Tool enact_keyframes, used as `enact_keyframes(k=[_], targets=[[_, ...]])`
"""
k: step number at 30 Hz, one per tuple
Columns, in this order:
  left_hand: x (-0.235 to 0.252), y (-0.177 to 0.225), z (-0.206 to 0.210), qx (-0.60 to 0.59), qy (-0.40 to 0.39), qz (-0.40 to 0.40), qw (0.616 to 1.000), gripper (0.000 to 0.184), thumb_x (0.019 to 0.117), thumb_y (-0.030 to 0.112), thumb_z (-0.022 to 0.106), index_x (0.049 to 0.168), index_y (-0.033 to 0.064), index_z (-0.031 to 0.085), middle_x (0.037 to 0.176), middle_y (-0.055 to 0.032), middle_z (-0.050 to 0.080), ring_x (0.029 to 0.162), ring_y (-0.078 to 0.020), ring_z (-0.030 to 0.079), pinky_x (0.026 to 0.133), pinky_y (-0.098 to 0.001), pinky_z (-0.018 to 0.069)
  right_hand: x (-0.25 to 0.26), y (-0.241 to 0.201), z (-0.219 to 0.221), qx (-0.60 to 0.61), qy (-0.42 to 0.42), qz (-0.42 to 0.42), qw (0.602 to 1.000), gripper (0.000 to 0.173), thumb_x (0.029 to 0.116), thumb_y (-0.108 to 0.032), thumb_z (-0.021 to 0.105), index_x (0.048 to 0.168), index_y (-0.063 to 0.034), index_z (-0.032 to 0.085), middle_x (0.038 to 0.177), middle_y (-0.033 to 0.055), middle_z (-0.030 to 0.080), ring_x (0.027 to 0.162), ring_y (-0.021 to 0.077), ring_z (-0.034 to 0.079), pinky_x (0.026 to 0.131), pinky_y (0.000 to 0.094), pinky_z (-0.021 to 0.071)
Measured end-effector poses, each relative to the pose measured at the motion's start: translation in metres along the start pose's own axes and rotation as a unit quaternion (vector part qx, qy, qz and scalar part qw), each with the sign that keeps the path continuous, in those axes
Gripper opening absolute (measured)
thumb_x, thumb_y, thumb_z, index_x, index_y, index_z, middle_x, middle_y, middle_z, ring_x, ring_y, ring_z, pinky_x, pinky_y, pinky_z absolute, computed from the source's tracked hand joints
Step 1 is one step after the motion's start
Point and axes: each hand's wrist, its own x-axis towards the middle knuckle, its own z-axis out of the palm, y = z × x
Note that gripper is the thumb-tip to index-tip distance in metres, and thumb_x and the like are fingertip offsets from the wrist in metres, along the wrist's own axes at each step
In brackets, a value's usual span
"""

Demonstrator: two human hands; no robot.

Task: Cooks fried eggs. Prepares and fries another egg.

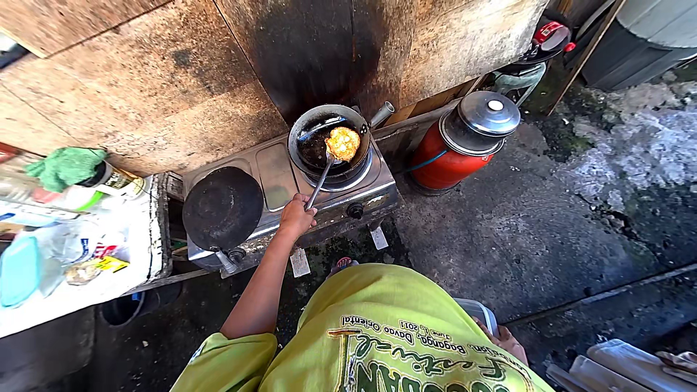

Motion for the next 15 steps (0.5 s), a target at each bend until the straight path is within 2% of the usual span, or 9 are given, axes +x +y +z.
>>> enact_keyframes(k=[3,7,10,12,15], targets=[[0.005,-0.002,-0.002,0.016,0.003,0.018,1.000,0.036,0.1030,0.012,0.063,0.135,0.0010,0.052,0.105,-0.0166,0.066,0.078,-0.0229,0.067,0.076,-0.0407,0.0576,0.001,0.002,0.000,0.002,0.002,0.001,1.000,0.076,0.0945,-0.057,0.069,0.135,0.0058,0.059,0.122,0.0365,0.065,0.120,0.0515,0.061,0.103,0.0682,0.0445],[0.008,-0.004,-0.005,0.044,0.022,0.035,0.998,0.035,0.1023,0.013,0.064,0.134,0.0005,0.053,0.107,-0.0192,0.067,0.086,-0.0302,0.068,0.083,-0.0486,0.0561,0.001,0.005,0.001,0.000,0.004,0.004,1.000,0.077,0.0937,-0.060,0.068,0.135,0.0048,0.059,0.122,0.0355,0.066,0.120,0.0511,0.062,0.102,0.0680,0.0449],[0.003,0.000,-0.006,0.081,0.040,0.043,0.995,0.037,0.1024,0.014,0.064,0.136,0.0014,0.054,0.113,-0.0214,0.068,0.100,-0.0361,0.068,0.092,-0.0552,0.0536,-0.001,0.004,0.000,0.000,0.001,0.007,1.000,0.078,0.0936,-0.060,0.069,0.136,0.0048,0.059,0.122,0.0352,0.066,0.121,0.0508,0.062,0.103,0.0677,0.0445],[0.000,0.004,-0.006,0.099,0.045,0.046,0.993,0.039,0.1030,0.015,0.063,0.139,0.0016,0.054,0.119,-0.0222,0.068,0.110,-0.0385,0.067,0.098,-0.0570,0.0506,-0.005,0.000,-0.002,0.001,-0.001,0.008,1.000,0.077,0.0945,-0.057,0.069,0.136,0.0059,0.058,0.123,0.0360,0.065,0.121,0.0513,0.061,0.103,0.0674,0.0442],[-0.003,0.007,-0.006,0.116,0.040,0.050,0.991,0.042,0.1045,0.017,0.061,0.143,0.0031,0.054,0.122,-0.0224,0.068,0.114,-0.0390,0.066,0.101,-0.0574,0.0492,-0.003,0.000,0.000,0.003,0.001,0.004,1.000,0.075,0.0947,-0.057,0.069,0.136,0.0056,0.058,0.122,0.0363,0.065,0.120,0.0509,0.062,0.103,0.0677,0.0445]])
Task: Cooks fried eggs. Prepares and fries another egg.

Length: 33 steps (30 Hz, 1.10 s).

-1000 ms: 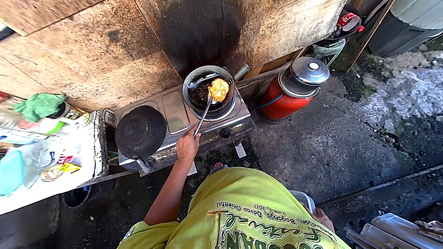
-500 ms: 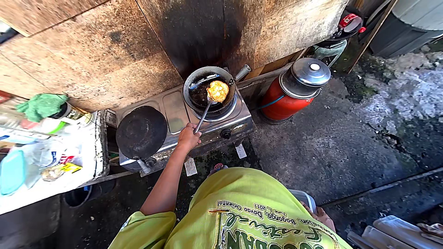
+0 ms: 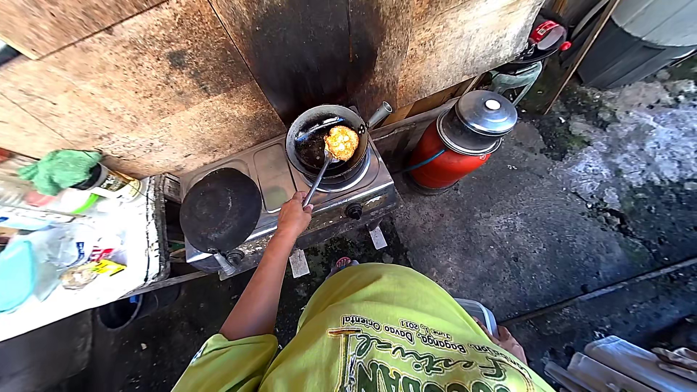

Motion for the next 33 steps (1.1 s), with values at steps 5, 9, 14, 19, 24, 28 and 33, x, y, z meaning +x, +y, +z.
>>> enact_keyframes(k=[5,9,14,19,24,28,33], targets=[[-0.0008,0.0014,0.0003,0.023,0.000,0.007,1.000,0.041,0.1054,0.018,0.060,0.144,0.0060,0.055,0.121,-0.0233,0.068,0.113,-0.0407,0.066,0.100,-0.0591,0.0493,0.0053,0.0027,0.0008,0.011,0.006,0.001,1.000,0.077,0.0936,-0.059,0.068,0.133,0.0060,0.060,0.120,0.0362,0.066,0.119,0.0513,0.062,0.101,0.0683,0.0450],[-0.0023,0.0026,0.0031,0.029,0.005,0.008,1.000,0.042,0.1058,0.018,0.059,0.146,0.0074,0.053,0.123,-0.0223,0.068,0.114,-0.0403,0.066,0.101,-0.0586,0.0494,0.0050,0.0019,0.0013,0.009,0.008,-0.002,1.000,0.078,0.0936,-0.061,0.067,0.133,0.0056,0.060,0.120,0.0361,0.066,0.119,0.0514,0.062,0.102,0.0683,0.0450],[-0.0042,0.0031,0.0064,0.027,0.005,0.015,0.999,0.042,0.1062,0.016,0.058,0.147,0.0060,0.053,0.124,-0.0232,0.068,0.113,-0.0396,0.067,0.101,-0.0579,0.0494,0.0080,0.0037,0.0044,0.001,0.005,-0.009,1.000,0.078,0.0946,-0.062,0.065,0.131,0.0068,0.061,0.119,0.0362,0.066,0.118,0.0514,0.063,0.101,0.0687,0.0451],[-0.0039,0.0027,0.0077,0.027,0.005,0.015,1.000,0.043,0.1063,0.017,0.058,0.148,0.0065,0.052,0.126,-0.0225,0.068,0.115,-0.0394,0.066,0.102,-0.0573,0.0489,0.0075,0.0049,0.0053,0.008,0.007,-0.008,1.000,0.078,0.0944,-0.063,0.065,0.131,0.0062,0.061,0.119,0.0360,0.066,0.118,0.0513,0.063,0.101,0.0686,0.0450],[-0.0043,0.0029,0.0091,0.027,0.007,0.018,0.999,0.042,0.1064,0.017,0.057,0.147,0.0064,0.053,0.125,-0.0226,0.068,0.114,-0.0397,0.067,0.101,-0.0579,0.0491,0.0086,0.0062,0.0058,0.011,0.010,-0.007,1.000,0.080,0.0934,-0.064,0.065,0.130,0.0063,0.062,0.118,0.0352,0.067,0.117,0.0507,0.063,0.101,0.0683,0.0455],[-0.0050,0.0032,0.0085,0.024,0.008,0.019,1.000,0.041,0.1064,0.016,0.057,0.146,0.0058,0.053,0.123,-0.0232,0.068,0.112,-0.0397,0.067,0.101,-0.0575,0.0493,0.0077,0.0040,0.0050,0.009,-0.003,0.004,1.000,0.077,0.0957,-0.061,0.064,0.132,0.0067,0.060,0.122,0.0359,0.065,0.121,0.0505,0.061,0.104,0.0673,0.0440],[-0.0053,0.0027,0.0082,0.023,0.013,0.021,0.999,0.042,0.1062,0.017,0.058,0.146,0.0057,0.054,0.122,-0.0229,0.069,0.112,-0.0394,0.067,0.101,-0.0576,0.0495,0.0062,0.0024,0.0042,0.005,-0.006,0.006,1.000,0.076,0.0961,-0.061,0.064,0.133,0.0061,0.060,0.122,0.0353,0.066,0.121,0.0501,0.061,0.104,0.0673,0.0441]])
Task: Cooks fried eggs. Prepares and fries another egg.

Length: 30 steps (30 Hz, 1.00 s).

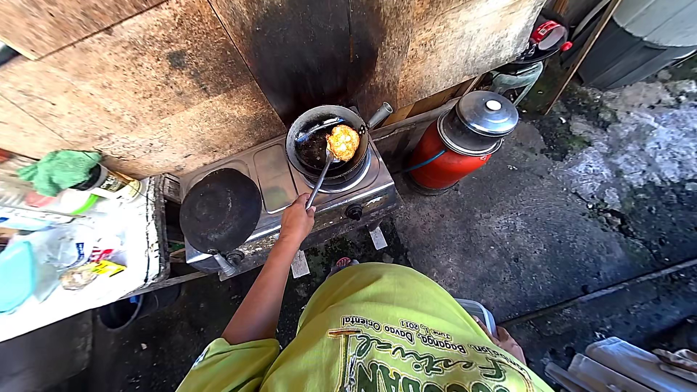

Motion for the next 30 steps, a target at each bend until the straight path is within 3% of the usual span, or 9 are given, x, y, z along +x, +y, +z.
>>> enact_keyframes(k=[8,17,22,30], targets=[[-0.001,0.001,0.000,0.000,0.004,0.001,1.000,0.041,0.1062,0.017,0.058,0.146,0.0068,0.054,0.125,-0.0225,0.068,0.113,-0.0397,0.067,0.101,-0.0580,0.0495,-0.001,-0.001,-0.001,0.008,0.002,-0.003,1.000,0.078,0.0951,-0.062,0.065,0.133,0.0063,0.059,0.121,0.0357,0.066,0.120,0.0507,0.062,0.102,0.0678,0.0448],[0.000,0.000,0.002,-0.014,0.022,0.000,1.000,0.038,0.1093,0.027,0.053,0.141,0.0067,0.059,0.115,-0.0219,0.071,0.107,-0.0384,0.069,0.098,-0.0576,0.0505,-0.010,-0.011,-0.007,0.054,0.019,-0.010,0.998,0.078,0.0981,-0.055,0.065,0.147,0.0033,0.049,0.130,0.0370,0.061,0.126,0.0521,0.058,0.106,0.0684,0.0412],[-0.002,0.004,0.003,0.008,0.036,0.010,0.999,0.037,0.1098,0.024,0.051,0.141,0.0056,0.059,0.120,-0.0229,0.070,0.111,-0.0402,0.068,0.099,-0.0578,0.0506,-0.006,-0.011,-0.008,0.042,0.027,-0.003,0.999,0.076,0.0988,-0.059,0.061,0.137,0.0065,0.058,0.124,0.0362,0.065,0.123,0.0514,0.060,0.105,0.0679,0.0418],[-0.005,0.007,0.004,0.031,0.046,0.017,0.998,0.037,0.1097,0.024,0.051,0.141,0.0059,0.059,0.122,-0.0222,0.069,0.112,-0.0399,0.068,0.100,-0.0578,0.0507,0.001,-0.002,-0.001,0.029,0.018,-0.013,0.999,0.075,0.0981,-0.060,0.061,0.134,0.0059,0.060,0.122,0.0371,0.065,0.120,0.0527,0.061,0.102,0.0696,0.0429]])
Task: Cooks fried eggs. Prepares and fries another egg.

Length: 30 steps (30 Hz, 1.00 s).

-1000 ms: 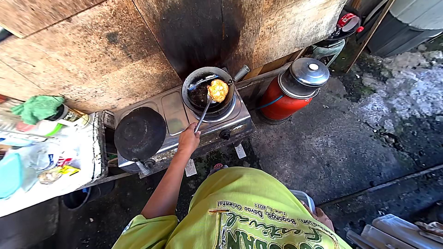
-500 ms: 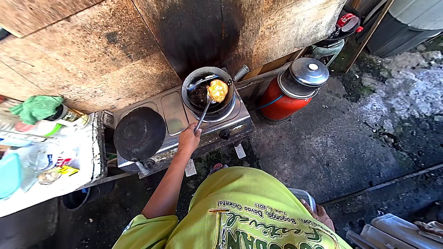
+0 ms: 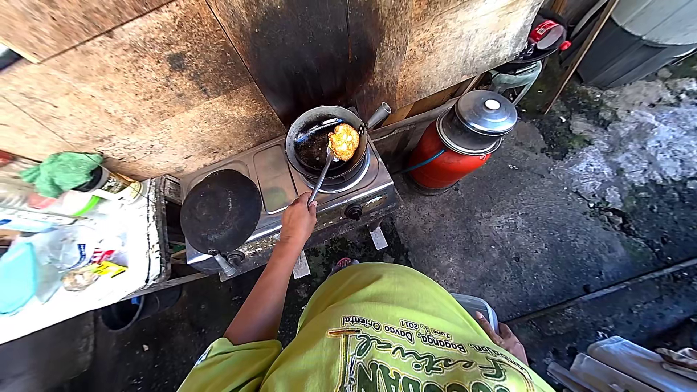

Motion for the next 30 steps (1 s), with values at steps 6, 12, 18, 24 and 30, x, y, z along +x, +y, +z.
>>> enact_keyframes(k=[6,12,18,24,30], targets=[[-0.008,0.002,0.004,0.024,0.008,0.002,1.000,0.040,0.1101,0.025,0.050,0.145,0.0061,0.056,0.125,-0.0228,0.068,0.114,-0.0401,0.068,0.100,-0.0573,0.0508,-0.012,-0.009,-0.004,0.012,0.008,-0.007,1.000,0.072,0.1002,-0.055,0.062,0.137,0.0068,0.057,0.124,0.0373,0.064,0.121,0.0525,0.060,0.104,0.0694,0.0417],[-0.021,0.000,-0.007,0.041,-0.008,-0.003,0.999,0.041,0.1105,0.026,0.049,0.147,0.0068,0.055,0.128,-0.0220,0.068,0.116,-0.0398,0.067,0.102,-0.0564,0.0497,-0.018,-0.012,-0.007,0.025,0.017,-0.006,1.000,0.071,0.1005,-0.054,0.061,0.138,0.0062,0.057,0.123,0.0369,0.064,0.121,0.0526,0.060,0.104,0.0695,0.0413],[-0.015,0.005,-0.006,0.030,-0.007,-0.013,0.999,0.039,0.1100,0.025,0.051,0.143,0.0064,0.057,0.122,-0.0223,0.070,0.113,-0.0396,0.068,0.100,-0.0567,0.0502,-0.016,-0.014,-0.007,0.037,0.021,-0.010,0.999,0.069,0.1017,-0.054,0.059,0.136,0.0057,0.058,0.123,0.0361,0.065,0.121,0.0514,0.061,0.104,0.0687,0.0413],[-0.005,0.011,-0.002,0.015,0.000,-0.013,1.000,0.039,0.1097,0.026,0.051,0.143,0.0075,0.057,0.120,-0.0218,0.070,0.110,-0.0396,0.069,0.098,-0.0582,0.0515,-0.012,-0.028,-0.011,0.123,0.029,-0.020,0.992,0.066,0.1048,-0.051,0.056,0.135,0.0084,0.057,0.114,0.0310,0.070,0.107,0.0439,0.069,0.098,0.0615,0.0503],[-0.005,0.009,-0.004,0.009,-0.001,-0.008,1.000,0.039,0.1095,0.024,0.052,0.143,0.0065,0.058,0.121,-0.0220,0.070,0.110,-0.0392,0.069,0.098,-0.0575,0.0509,-0.014,-0.048,-0.014,0.197,0.035,-0.015,0.980,0.066,0.1071,-0.050,0.051,0.138,0.0081,0.053,0.112,0.0287,0.071,0.101,0.0374,0.072,0.093,0.0547,0.0547]])
